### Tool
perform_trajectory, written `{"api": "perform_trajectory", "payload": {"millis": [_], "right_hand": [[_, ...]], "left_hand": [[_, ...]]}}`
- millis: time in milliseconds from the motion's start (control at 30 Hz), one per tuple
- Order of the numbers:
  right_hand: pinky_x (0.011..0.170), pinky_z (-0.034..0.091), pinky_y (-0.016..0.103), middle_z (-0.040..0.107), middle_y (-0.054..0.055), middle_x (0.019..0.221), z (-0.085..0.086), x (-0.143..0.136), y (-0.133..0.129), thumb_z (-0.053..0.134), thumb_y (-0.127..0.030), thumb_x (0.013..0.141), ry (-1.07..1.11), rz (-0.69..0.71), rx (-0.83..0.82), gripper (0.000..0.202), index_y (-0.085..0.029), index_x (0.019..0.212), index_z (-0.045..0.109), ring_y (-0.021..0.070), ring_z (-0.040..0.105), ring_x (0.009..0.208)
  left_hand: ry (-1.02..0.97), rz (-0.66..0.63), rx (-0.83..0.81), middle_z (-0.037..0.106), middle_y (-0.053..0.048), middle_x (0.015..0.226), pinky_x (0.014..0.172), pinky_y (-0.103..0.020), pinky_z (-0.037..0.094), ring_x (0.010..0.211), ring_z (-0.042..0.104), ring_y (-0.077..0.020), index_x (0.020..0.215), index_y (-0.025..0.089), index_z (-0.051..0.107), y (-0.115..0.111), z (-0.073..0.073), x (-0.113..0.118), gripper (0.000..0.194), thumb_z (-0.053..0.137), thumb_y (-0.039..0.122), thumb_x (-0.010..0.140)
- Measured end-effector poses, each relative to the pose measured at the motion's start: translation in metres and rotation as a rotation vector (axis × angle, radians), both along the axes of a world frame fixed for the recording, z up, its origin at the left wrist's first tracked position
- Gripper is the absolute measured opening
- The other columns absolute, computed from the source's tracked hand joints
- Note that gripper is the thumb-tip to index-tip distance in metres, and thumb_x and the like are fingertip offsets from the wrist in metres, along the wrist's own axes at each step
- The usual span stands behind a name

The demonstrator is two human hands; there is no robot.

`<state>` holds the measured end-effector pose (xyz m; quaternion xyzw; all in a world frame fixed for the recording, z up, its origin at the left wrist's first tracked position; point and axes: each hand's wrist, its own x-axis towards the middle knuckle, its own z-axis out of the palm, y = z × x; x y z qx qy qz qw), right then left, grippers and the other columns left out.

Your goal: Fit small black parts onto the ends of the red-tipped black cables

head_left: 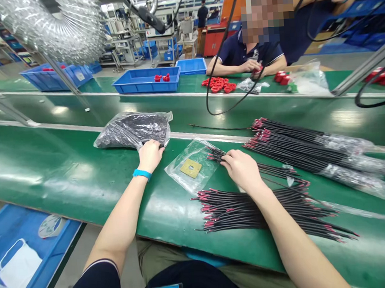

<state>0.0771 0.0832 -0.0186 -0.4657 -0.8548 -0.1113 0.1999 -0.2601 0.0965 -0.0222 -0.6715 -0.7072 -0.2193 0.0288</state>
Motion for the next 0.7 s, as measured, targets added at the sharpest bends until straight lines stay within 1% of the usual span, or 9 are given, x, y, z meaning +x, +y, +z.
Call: {"api": "perform_trajectory", "payload": {"millis": [67,133,233,300,367,433,533,633,700], "right_hand": [[0.073,0.036,0.033,0.065,0.009,0.092,0.007,0.008,0.000,0.068,-0.027,0.087,-0.040,-0.030,-0.055,0.013,-0.015,0.086,0.072,0.0202,0.056,0.086],[0.074,0.038,0.032,0.065,0.007,0.093,0.017,0.010,-0.007,0.073,-0.033,0.083,0.002,0.003,-0.153,0.016,-0.017,0.086,0.072,0.0199,0.058,0.087],[0.069,0.040,0.028,0.066,0.002,0.089,0.029,0.006,-0.024,0.077,-0.037,0.078,0.057,0.138,-0.416,0.018,-0.022,0.085,0.072,0.0160,0.060,0.080],[0.061,0.039,0.025,0.067,0.000,0.081,0.029,0.002,-0.033,0.079,-0.034,0.076,0.032,0.174,-0.618,0.014,-0.022,0.078,0.072,0.0134,0.060,0.070],[0.054,0.035,0.024,0.066,-0.001,0.072,0.026,0.001,-0.035,0.079,-0.029,0.076,0.019,0.186,-0.764,0.012,-0.022,0.071,0.071,0.0119,0.058,0.061],[0.050,0.034,0.024,0.065,-0.001,0.068,0.023,0.003,-0.032,0.075,-0.028,0.079,0.054,0.228,-0.830,0.013,-0.021,0.068,0.070,0.0111,0.056,0.057],[0.052,0.035,0.023,0.065,0.000,0.069,0.022,0.006,-0.025,0.066,-0.031,0.085,0.137,0.293,-0.865,0.020,-0.019,0.068,0.068,0.0111,0.057,0.059],[0.054,0.039,0.022,0.065,0.000,0.070,0.021,0.002,-0.022,0.051,-0.038,0.094,0.281,0.242,-0.965,0.028,-0.018,0.081,0.065,0.0105,0.058,0.057],[0.055,0.042,0.022,0.066,0.000,0.072,0.015,-0.010,-0.023,0.042,-0.040,0.099,0.421,0.178,-0.928,0.032,-0.018,0.093,0.063,0.0098,0.057,0.054]], "left_hand": [[0.104,0.020,-0.050,0.064,-0.016,0.103,0.081,-0.039,0.046,0.100,0.060,-0.0325,0.098,0.015,0.068,0.003,-0.008,-0.005,0.021,0.063,0.032,0.087],[0.136,-0.002,-0.068,0.063,-0.015,0.105,0.080,-0.039,0.046,0.102,0.060,-0.0324,0.101,0.016,0.067,0.005,-0.014,-0.005,0.021,0.062,0.032,0.088],[0.120,-0.020,-0.052,0.063,-0.014,0.105,0.081,-0.038,0.046,0.104,0.059,-0.0312,0.099,0.018,0.066,0.004,-0.018,-0.002,0.016,0.057,0.026,0.089],[0.100,-0.020,-0.037,0.063,-0.013,0.106,0.081,-0.038,0.045,0.104,0.059,-0.0300,0.098,0.018,0.066,0.004,-0.017,-0.002,0.015,0.055,0.024,0.089],[0.081,-0.010,-0.019,0.063,-0.012,0.107,0.078,-0.037,0.045,0.102,0.060,-0.0287,0.098,0.019,0.066,0.003,-0.016,-0.001,0.015,0.054,0.023,0.089],[0.054,0.008,0.012,0.062,-0.011,0.109,0.076,-0.036,0.045,0.101,0.060,-0.0277,0.097,0.020,0.066,0.003,-0.014,0.000,0.016,0.053,0.025,0.089],[-0.007,0.022,0.063,0.063,-0.011,0.106,0.078,-0.034,0.045,0.100,0.061,-0.0266,0.098,0.019,0.065,0.002,-0.012,0.002,0.017,0.051,0.025,0.090],[-0.086,0.009,0.104,0.065,-0.010,0.101,0.082,-0.034,0.045,0.095,0.062,-0.0246,0.104,0.018,0.063,0.003,-0.012,0.003,0.020,0.048,0.023,0.091],[-0.132,-0.003,0.143,0.065,-0.010,0.102,0.084,-0.034,0.045,0.094,0.062,-0.0238,0.110,0.017,0.062,0.004,-0.012,0.003,0.025,0.047,0.022,0.092]]}}
